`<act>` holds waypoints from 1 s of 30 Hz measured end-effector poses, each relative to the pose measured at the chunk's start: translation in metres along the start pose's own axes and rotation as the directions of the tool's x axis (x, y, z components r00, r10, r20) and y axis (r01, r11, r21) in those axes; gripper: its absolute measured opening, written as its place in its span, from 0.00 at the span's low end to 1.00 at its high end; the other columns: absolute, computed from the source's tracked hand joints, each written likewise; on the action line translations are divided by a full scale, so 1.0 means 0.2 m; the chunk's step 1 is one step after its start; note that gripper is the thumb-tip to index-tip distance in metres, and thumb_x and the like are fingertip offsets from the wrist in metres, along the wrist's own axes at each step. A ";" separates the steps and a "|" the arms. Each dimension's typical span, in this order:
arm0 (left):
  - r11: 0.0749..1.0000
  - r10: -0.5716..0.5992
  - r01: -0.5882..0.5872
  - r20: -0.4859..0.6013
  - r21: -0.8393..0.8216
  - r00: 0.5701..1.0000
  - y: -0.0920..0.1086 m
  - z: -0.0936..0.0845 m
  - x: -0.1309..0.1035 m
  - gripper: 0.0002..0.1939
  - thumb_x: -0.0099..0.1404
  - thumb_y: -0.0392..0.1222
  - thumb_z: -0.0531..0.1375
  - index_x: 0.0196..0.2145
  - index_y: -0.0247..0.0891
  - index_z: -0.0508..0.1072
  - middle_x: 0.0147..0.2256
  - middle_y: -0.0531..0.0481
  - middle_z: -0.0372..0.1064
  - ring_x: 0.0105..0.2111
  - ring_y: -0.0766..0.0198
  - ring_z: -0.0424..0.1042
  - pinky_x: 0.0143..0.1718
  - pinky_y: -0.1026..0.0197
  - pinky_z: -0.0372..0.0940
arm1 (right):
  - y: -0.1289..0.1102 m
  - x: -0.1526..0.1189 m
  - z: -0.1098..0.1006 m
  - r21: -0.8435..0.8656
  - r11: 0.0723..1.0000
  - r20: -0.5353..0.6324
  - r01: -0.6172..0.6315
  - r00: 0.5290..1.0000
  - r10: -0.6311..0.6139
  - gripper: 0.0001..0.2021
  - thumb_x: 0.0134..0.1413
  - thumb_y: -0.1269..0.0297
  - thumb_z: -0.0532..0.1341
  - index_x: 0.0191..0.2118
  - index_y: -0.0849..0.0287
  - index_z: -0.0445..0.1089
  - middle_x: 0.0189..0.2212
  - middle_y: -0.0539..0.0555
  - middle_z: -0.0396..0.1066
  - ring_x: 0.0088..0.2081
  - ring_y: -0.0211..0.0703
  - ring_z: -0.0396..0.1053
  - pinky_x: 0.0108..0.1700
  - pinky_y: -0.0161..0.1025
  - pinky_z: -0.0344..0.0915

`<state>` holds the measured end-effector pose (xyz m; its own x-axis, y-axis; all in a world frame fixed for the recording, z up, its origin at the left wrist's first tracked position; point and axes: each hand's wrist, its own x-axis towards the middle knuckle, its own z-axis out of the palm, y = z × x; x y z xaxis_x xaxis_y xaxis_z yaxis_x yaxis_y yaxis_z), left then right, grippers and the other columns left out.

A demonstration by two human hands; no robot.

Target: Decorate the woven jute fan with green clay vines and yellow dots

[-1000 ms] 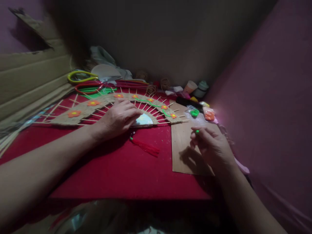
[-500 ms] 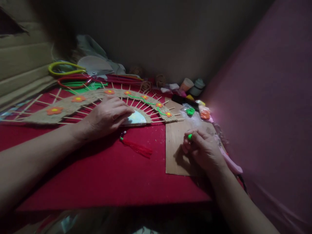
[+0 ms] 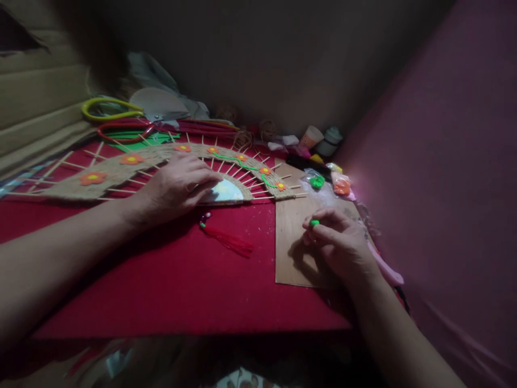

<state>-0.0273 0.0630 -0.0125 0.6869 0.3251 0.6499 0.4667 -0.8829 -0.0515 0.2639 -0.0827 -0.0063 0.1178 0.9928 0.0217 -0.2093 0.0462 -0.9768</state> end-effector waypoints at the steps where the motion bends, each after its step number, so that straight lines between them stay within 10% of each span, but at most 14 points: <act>1: 1.000 0.004 -0.004 0.004 -0.001 1.000 0.00 0.00 0.00 0.11 0.67 0.39 0.50 0.38 0.37 0.72 0.31 0.45 0.70 0.33 0.58 0.67 0.37 0.55 0.62 | 0.00 0.00 0.00 -0.028 1.000 0.006 -0.007 1.000 0.007 0.08 0.43 0.68 0.68 0.33 0.56 0.71 0.28 0.49 0.74 0.24 0.34 0.67 0.29 0.35 0.68; 5: 1.000 0.002 -0.002 0.020 -0.016 1.000 0.01 -0.01 0.01 0.12 0.67 0.39 0.50 0.38 0.34 0.73 0.31 0.43 0.70 0.32 0.58 0.67 0.37 0.55 0.62 | -0.01 -0.02 0.01 -0.361 0.931 -0.030 0.056 0.997 -0.072 0.08 0.54 0.61 0.61 0.39 0.56 0.71 0.30 0.50 0.74 0.26 0.35 0.68 0.33 0.37 0.68; 9: 1.000 -0.005 0.006 0.020 -0.014 1.000 0.01 -0.01 0.01 0.13 0.67 0.39 0.50 0.39 0.34 0.73 0.31 0.43 0.70 0.32 0.58 0.67 0.37 0.56 0.62 | 0.02 -0.02 0.00 -0.772 0.590 0.060 0.237 0.951 -0.303 0.05 0.53 0.64 0.61 0.36 0.57 0.72 0.31 0.51 0.72 0.33 0.39 0.69 0.36 0.37 0.66; 16: 1.000 0.017 -0.017 0.022 0.010 1.000 0.01 -0.02 0.01 0.14 0.67 0.39 0.49 0.37 0.32 0.73 0.30 0.42 0.70 0.32 0.57 0.67 0.35 0.55 0.62 | 0.09 -0.03 -0.04 -0.913 0.052 0.356 0.406 0.851 -0.387 0.09 0.59 0.69 0.56 0.40 0.60 0.73 0.35 0.57 0.72 0.39 0.47 0.68 0.42 0.44 0.67; 24: 0.998 0.052 -0.051 -0.018 0.021 0.999 0.02 -0.01 0.01 0.13 0.67 0.37 0.50 0.37 0.31 0.73 0.31 0.41 0.71 0.32 0.56 0.67 0.36 0.53 0.62 | 0.10 -0.20 -0.05 -0.903 -0.199 0.430 0.382 0.820 -0.379 0.14 0.61 0.70 0.54 0.49 0.66 0.70 0.46 0.62 0.72 0.44 0.51 0.66 0.45 0.48 0.68; 30: 0.998 0.063 -0.062 -0.022 0.017 0.998 0.02 0.00 0.01 0.13 0.67 0.38 0.49 0.36 0.33 0.73 0.31 0.42 0.71 0.32 0.56 0.67 0.37 0.52 0.62 | 0.08 -0.09 -0.01 -0.926 -0.239 0.330 0.293 0.935 -0.132 0.28 0.61 0.56 0.53 0.60 0.74 0.58 0.61 0.66 0.57 0.61 0.60 0.52 0.59 0.55 0.58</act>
<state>-0.0238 0.0612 -0.0112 0.7027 0.2616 0.6616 0.4323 -0.8956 -0.1049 0.2608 -0.0999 -0.0220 -0.1830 0.9583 0.2193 0.9831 0.1781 0.0421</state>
